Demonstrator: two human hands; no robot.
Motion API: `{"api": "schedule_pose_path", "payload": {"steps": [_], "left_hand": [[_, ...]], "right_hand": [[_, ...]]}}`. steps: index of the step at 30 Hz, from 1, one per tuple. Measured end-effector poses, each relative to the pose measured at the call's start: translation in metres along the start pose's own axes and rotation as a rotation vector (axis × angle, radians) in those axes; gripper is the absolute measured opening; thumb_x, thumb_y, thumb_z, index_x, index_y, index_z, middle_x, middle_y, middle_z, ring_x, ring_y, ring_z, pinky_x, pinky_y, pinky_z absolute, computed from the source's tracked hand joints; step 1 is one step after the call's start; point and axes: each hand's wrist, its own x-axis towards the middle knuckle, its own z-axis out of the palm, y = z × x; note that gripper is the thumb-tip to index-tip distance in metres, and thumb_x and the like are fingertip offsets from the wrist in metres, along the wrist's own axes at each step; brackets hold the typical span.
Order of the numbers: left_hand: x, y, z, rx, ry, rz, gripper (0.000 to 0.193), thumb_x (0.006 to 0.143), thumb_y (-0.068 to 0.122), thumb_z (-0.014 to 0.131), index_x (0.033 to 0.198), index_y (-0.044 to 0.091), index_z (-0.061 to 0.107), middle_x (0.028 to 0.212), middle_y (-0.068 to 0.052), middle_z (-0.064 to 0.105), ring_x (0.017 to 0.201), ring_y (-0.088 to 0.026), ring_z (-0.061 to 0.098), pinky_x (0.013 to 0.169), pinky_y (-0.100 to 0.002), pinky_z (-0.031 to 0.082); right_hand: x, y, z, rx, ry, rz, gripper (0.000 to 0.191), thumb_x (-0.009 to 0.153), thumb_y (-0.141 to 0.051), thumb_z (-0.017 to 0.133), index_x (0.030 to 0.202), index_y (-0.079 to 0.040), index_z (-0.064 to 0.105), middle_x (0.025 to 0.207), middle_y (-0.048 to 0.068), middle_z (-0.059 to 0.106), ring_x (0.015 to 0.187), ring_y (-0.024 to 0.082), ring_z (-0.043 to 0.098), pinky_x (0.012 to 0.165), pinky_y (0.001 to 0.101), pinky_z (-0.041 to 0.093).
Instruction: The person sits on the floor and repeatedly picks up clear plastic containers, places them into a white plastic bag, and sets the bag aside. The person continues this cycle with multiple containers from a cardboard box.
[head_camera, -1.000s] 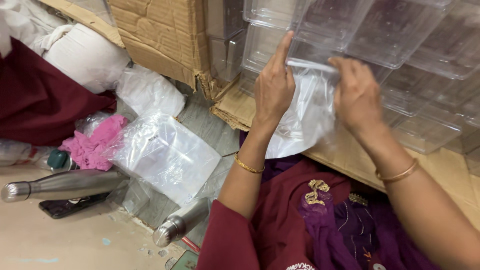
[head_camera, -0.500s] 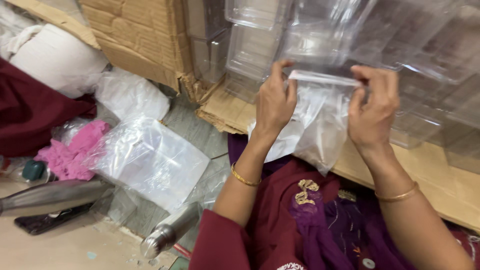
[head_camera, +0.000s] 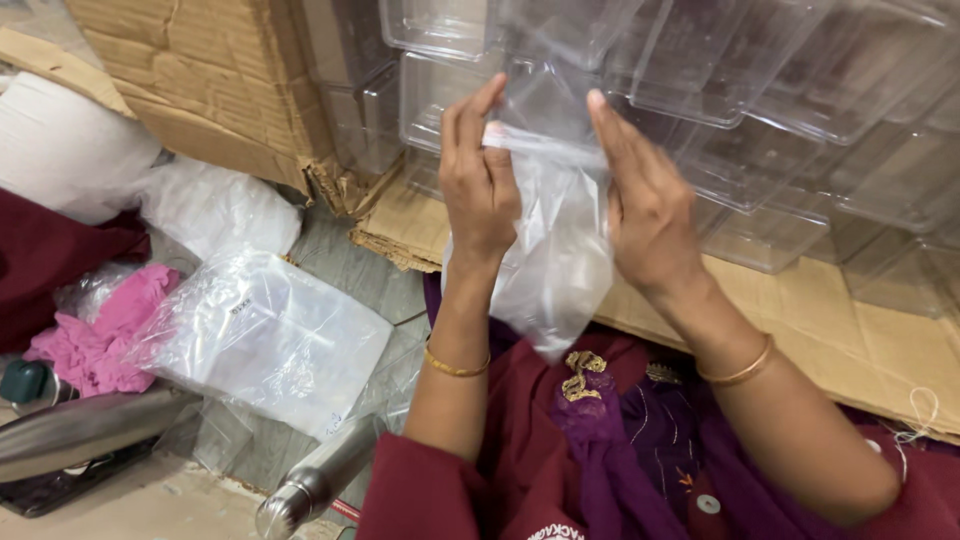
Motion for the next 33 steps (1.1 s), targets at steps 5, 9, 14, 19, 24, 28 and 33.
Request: {"api": "schedule_pose_path", "payload": {"steps": [5,9,14,19,24,28,33], "left_hand": [[-0.039,0.052,-0.022,-0.091,-0.137,-0.09,0.041,0.099,-0.003,0.045,0.137,0.008,0.057,0.117,-0.015,0.061,0.106,-0.024,0.06,0.096,-0.038,0.051],[-0.099,0.093,-0.044,-0.349,-0.356,-0.531,0.048,0.1,0.001,0.051,0.148,0.006,0.052,0.099,-0.008,0.062,0.075,-0.014,0.057,0.07,-0.027,0.049],[-0.125,0.074,-0.044,-0.694,-0.481,-0.878,0.045,0.098,0.001,0.057,0.143,0.002,0.059,0.087,0.001,0.051,0.069,-0.008,0.045,0.06,-0.024,0.038],[-0.148,0.055,-0.038,-0.585,-0.471,-0.68,0.012,0.104,0.001,0.055,0.111,0.0,0.065,0.092,0.001,0.063,0.086,-0.007,0.055,0.079,-0.022,0.046],[-0.162,0.047,-0.024,-0.351,-0.498,-0.803,0.015,0.097,0.003,0.059,0.112,0.004,0.063,0.078,0.003,0.052,0.07,-0.007,0.047,0.065,-0.022,0.042],[-0.152,0.061,-0.014,-0.347,-0.518,-0.732,0.009,0.101,0.006,0.06,0.109,0.004,0.064,0.078,0.004,0.051,0.071,-0.007,0.044,0.063,-0.023,0.039],[-0.125,0.095,0.032,-0.409,-0.643,-0.539,0.009,0.101,0.007,0.063,0.109,0.004,0.067,0.083,0.005,0.057,0.075,-0.006,0.049,0.068,-0.022,0.043]], "right_hand": [[-0.035,-0.031,-0.028,0.216,0.064,0.323,0.058,0.098,0.016,0.051,0.153,-0.002,0.048,0.15,0.022,0.057,0.136,0.032,0.062,0.113,0.0376,0.053],[-0.094,-0.036,-0.065,0.325,0.003,0.535,0.052,0.098,0.015,0.052,0.148,0.001,0.053,0.147,0.019,0.061,0.13,0.023,0.065,0.106,0.0314,0.055],[-0.144,-0.02,-0.075,0.34,-0.106,0.601,0.047,0.094,0.014,0.056,0.138,0.001,0.061,0.135,0.015,0.065,0.112,0.019,0.066,0.09,0.0254,0.052],[-0.158,-0.009,-0.067,0.32,-0.066,0.62,0.026,0.092,0.01,0.061,0.112,-0.003,0.074,0.11,0.008,0.066,0.081,0.012,0.059,0.064,0.0227,0.042],[-0.152,0.009,-0.045,0.343,-0.261,0.852,0.021,0.093,-0.002,0.06,0.11,-0.002,0.074,0.1,0.006,0.066,0.076,0.012,0.059,0.065,0.023,0.047],[-0.158,0.022,-0.049,0.926,-0.223,1.109,0.032,0.097,-0.018,0.05,0.11,-0.003,0.074,0.095,0.005,0.071,0.08,0.012,0.062,0.072,0.0241,0.054],[-0.179,0.002,-0.085,1.192,-0.517,0.387,0.037,0.108,-0.026,0.055,0.122,0.007,0.065,0.124,0.014,0.066,0.119,0.022,0.057,0.107,0.0348,0.04]]}}
